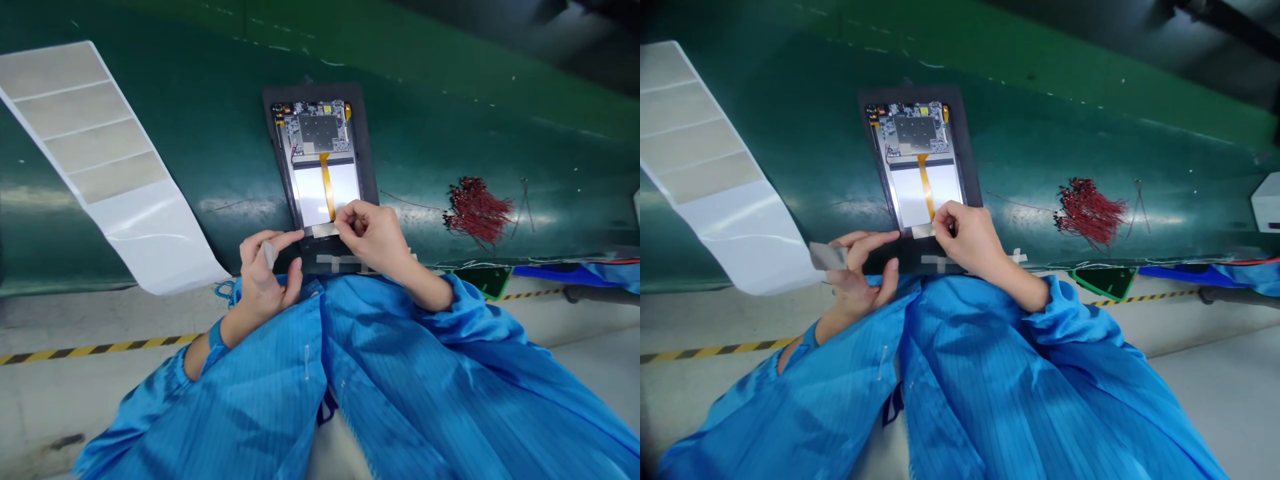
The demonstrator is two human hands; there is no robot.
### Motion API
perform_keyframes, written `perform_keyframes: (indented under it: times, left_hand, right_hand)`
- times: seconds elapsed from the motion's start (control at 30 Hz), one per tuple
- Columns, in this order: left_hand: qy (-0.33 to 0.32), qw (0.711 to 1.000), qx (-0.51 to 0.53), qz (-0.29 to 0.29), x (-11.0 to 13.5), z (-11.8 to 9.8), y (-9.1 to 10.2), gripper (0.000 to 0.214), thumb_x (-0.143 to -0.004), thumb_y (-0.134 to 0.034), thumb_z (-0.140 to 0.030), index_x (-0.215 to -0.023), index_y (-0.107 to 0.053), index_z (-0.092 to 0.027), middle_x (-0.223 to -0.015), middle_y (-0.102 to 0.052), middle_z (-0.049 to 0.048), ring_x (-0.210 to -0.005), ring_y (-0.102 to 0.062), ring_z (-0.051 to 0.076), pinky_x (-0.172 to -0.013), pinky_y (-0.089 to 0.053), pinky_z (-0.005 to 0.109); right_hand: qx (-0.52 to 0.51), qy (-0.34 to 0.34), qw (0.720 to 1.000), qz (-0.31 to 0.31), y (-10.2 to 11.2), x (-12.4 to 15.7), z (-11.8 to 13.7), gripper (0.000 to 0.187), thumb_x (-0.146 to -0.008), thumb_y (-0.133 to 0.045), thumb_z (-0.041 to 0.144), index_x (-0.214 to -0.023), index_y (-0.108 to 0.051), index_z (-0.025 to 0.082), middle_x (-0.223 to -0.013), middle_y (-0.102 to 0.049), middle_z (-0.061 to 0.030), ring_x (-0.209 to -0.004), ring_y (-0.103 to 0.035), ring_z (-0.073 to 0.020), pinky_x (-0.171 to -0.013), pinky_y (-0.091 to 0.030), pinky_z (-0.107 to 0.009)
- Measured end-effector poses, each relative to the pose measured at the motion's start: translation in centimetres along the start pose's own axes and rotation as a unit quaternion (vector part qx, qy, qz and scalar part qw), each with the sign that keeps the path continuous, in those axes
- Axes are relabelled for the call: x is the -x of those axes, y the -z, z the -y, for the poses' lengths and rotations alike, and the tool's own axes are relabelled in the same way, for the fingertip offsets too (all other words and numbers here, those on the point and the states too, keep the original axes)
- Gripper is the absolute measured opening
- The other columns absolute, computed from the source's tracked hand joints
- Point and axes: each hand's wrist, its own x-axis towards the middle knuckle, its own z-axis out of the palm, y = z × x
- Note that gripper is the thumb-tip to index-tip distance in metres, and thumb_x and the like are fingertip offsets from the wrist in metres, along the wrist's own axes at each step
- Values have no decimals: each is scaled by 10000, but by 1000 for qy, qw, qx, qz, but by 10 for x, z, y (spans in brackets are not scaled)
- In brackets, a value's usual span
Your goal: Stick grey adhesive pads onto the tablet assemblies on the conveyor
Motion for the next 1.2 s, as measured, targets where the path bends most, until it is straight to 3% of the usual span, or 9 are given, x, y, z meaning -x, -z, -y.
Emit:
perform_keyframes:
  times: [0.17,0.43,0.6,0.9,1.2]
  left_hand:
    - [31,999,-14,26,6,0,-3,485,-944,-749,-297,-1427,-711,-310,-1272,-712,118,-1167,-641,350,-1048,-523,550]
    - [22,995,-52,78,6,7,-11,519,-956,-693,-297,-1473,-682,-262,-1313,-681,147,-1202,-617,354,-1073,-492,561]
    - [70,983,-106,130,6,5,-8,457,-1004,-605,-321,-1438,-690,-206,-1330,-672,162,-1243,-587,359,-1092,-462,569]
    - [35,986,-117,110,3,1,-8,446,-1017,-596,-292,-1448,-668,-201,-1276,-678,149,-1165,-578,319,-1044,-465,512]
    - [51,984,-121,119,2,2,-8,442,-1011,-614,-336,-1426,-686,-206,-1242,-684,143,-1142,-586,332,-1047,-428,542]
  right_hand:
    - [8,10,1000,-2,0,0,1,62,-863,-621,180,-808,-641,201,-721,-689,29,-595,-534,-98,-632,-393,-279]
    - [43,25,999,1,0,1,3,70,-875,-618,179,-811,-617,207,-690,-656,35,-577,-512,-99,-631,-382,-270]
    - [69,37,997,1,-3,3,2,80,-884,-598,164,-816,-600,208,-703,-650,32,-595,-526,-104,-641,-373,-259]
    - [188,56,981,-8,-11,6,-1,88,-917,-558,159,-851,-581,214,-808,-707,-22,-736,-636,-166,-697,-393,-282]
    - [301,145,941,-61,-7,12,-12,183,-1069,-502,217,-965,-651,195,-915,-671,-63,-783,-582,-184,-656,-368,-321]
